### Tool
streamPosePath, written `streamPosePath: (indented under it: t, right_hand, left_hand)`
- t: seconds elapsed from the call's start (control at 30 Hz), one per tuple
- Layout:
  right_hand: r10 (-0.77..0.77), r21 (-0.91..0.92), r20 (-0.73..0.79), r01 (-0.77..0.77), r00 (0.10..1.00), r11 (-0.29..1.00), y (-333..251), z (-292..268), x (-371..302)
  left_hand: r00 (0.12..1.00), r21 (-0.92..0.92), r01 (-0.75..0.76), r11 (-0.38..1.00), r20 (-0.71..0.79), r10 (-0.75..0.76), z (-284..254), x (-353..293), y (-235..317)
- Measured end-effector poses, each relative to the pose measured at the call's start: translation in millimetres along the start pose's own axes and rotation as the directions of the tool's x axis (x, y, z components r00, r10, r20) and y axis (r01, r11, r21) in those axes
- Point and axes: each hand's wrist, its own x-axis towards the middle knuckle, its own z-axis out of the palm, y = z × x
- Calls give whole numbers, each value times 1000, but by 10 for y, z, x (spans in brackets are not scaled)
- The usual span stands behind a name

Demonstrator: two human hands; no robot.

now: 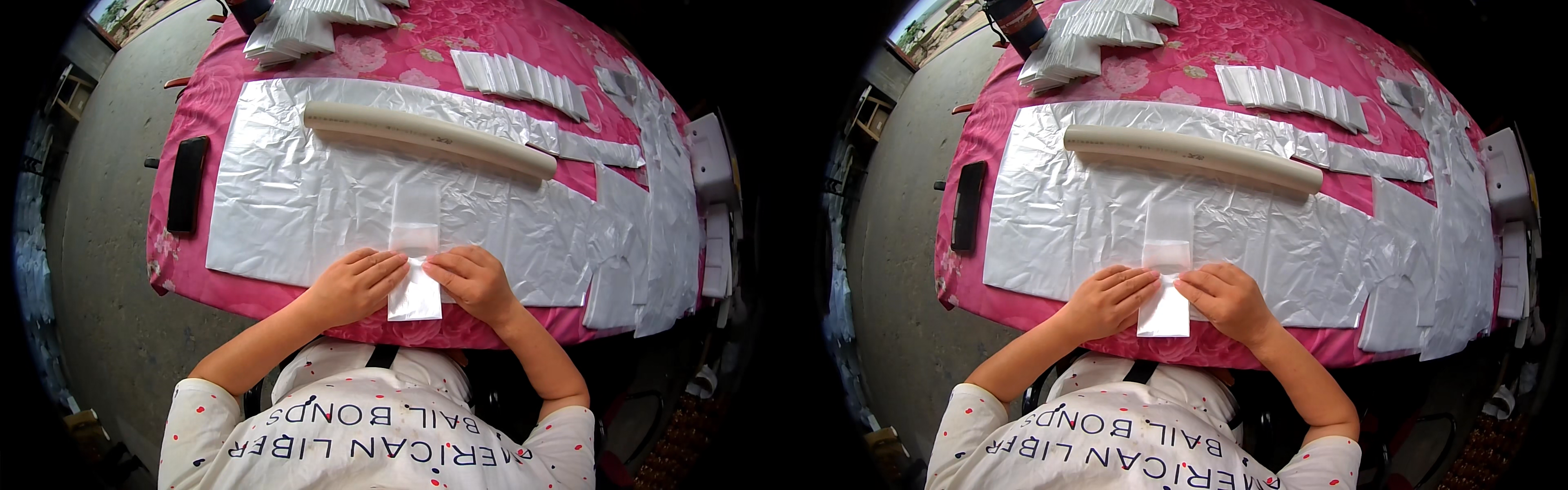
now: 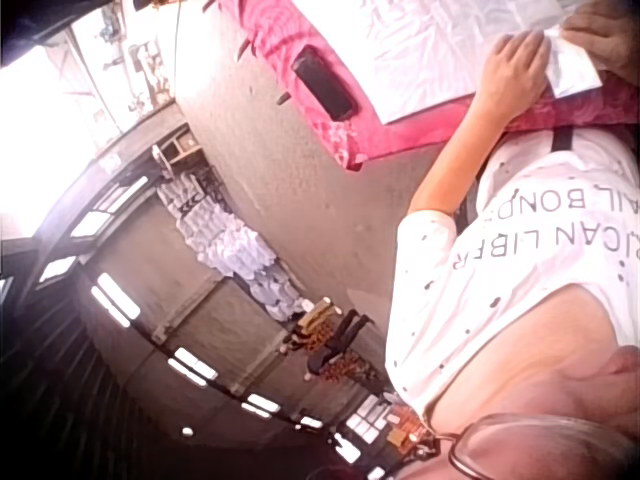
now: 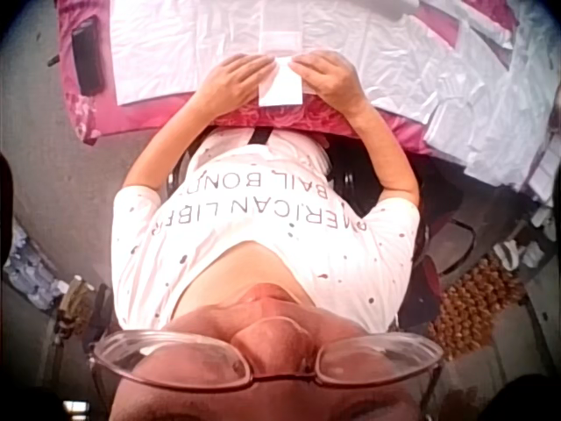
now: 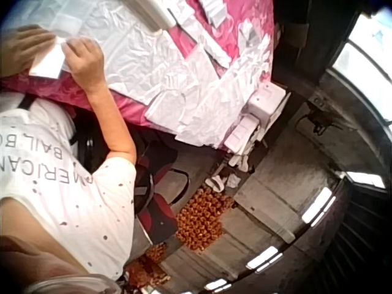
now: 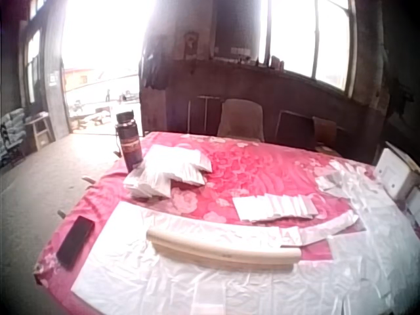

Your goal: The person repeatedly unrolls a plastic wrap roll, places small white rectangular items onto the film, folds the wrap around each item, and stacks the wrapped units on a pink tablecloth. The person handles the items one at a time and accumulates a growing stack of wrapped pieces.

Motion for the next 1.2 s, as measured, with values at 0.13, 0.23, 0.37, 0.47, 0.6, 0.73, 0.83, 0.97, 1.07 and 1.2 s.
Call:
streamPosePath:
  t: [0.13,0.23,0.37,0.47,0.6,0.73,0.83,0.97,1.07,1.2]
  right_hand:
    - [12,7,-6,-12,1000,1000,3,4,1]
    - [48,54,-14,-47,999,997,6,7,7]
    - [237,202,18,-235,971,951,50,8,60]
    - [574,291,193,-605,796,741,17,-34,274]
    - [703,235,429,-821,567,520,147,-82,497]
    - [721,218,580,-925,379,311,251,-75,568]
    - [707,177,613,-933,353,312,277,-90,614]
    - [707,154,626,-941,328,301,303,-68,637]
    - [703,157,627,-939,335,307,375,-4,582]
    - [711,173,626,-946,320,274,347,8,600]
  left_hand:
    - [1000,9,-30,1000,-4,30,10,-15,-22]
    - [1000,-11,-7,1000,-4,7,8,-14,-23]
    - [978,-243,203,949,-6,-210,-33,82,4]
    - [823,-437,537,722,85,-561,-70,218,50]
    - [679,-497,675,545,131,-722,-55,360,-62]
    - [622,-542,714,442,202,-757,-73,451,-161]
    - [580,-537,742,400,216,-785,-209,527,-95]
    - [906,-85,380,921,-167,-389,23,427,-82]
    - [950,-47,312,949,-4,-312,154,519,18]
    - [917,37,394,918,55,-395,261,591,42]
